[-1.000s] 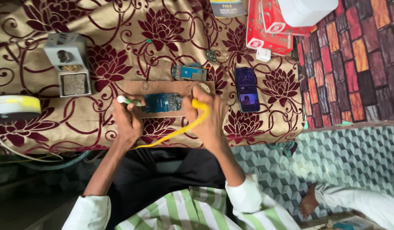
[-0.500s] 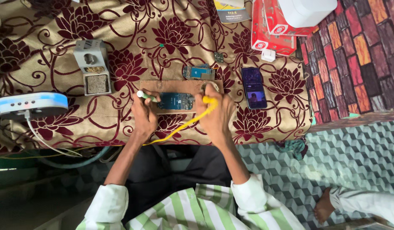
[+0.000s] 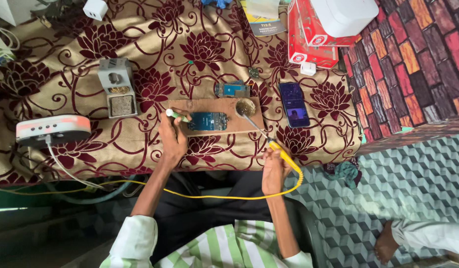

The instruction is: The person uses a soldering iron and solder to work on a blue circuit board placed on a cardboard support. They repeatedly apply the soldering iron to various points on the board while feeding solder wire with the other hand.

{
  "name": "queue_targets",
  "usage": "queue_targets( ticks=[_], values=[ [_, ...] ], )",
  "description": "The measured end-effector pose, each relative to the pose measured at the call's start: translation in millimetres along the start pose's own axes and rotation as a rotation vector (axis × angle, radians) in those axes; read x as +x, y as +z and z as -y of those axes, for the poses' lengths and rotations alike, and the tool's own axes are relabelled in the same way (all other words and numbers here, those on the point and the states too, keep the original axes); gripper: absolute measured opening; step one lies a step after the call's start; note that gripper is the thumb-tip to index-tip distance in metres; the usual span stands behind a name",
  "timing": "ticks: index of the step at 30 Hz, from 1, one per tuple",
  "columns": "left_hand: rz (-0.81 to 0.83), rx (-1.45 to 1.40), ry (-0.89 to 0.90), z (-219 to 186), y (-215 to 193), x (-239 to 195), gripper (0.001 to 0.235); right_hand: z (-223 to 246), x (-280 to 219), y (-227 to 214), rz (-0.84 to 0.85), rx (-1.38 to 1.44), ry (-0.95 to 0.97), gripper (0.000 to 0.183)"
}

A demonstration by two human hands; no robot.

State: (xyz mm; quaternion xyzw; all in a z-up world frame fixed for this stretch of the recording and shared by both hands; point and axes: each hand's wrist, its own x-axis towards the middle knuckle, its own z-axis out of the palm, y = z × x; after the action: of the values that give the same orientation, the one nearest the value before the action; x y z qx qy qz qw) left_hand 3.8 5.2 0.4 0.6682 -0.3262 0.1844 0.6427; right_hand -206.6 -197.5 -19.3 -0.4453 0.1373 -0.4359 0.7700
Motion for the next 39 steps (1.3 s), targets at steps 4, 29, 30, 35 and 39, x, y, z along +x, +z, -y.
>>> queue_targets(
  ticks=[4,29,30,35,39],
  values=[
    [0.001,0.042,-0.011,-7,-1,-1,0.017,-12,-6,5,-0.027,-0.020,-0.051,0.032],
    [0.022,0.058,-0.014,0,-2,1,0.016,8,-32,88,0.220,-1.065,-0.561,0.022],
    [0.025,0.049,-0.048,0,-2,0,0.017,10,-31,88,0.222,-1.065,-0.548,0.022],
    [-0.001,0.022,0.027,-4,-3,0,0.015,11,-15,92,0.161,-1.037,-0.489,0.019],
    [0.005,0.043,-0.076,-9,-4,2,0.013,14,9,94,0.120,-1.102,-0.364,0.021]
  ],
)
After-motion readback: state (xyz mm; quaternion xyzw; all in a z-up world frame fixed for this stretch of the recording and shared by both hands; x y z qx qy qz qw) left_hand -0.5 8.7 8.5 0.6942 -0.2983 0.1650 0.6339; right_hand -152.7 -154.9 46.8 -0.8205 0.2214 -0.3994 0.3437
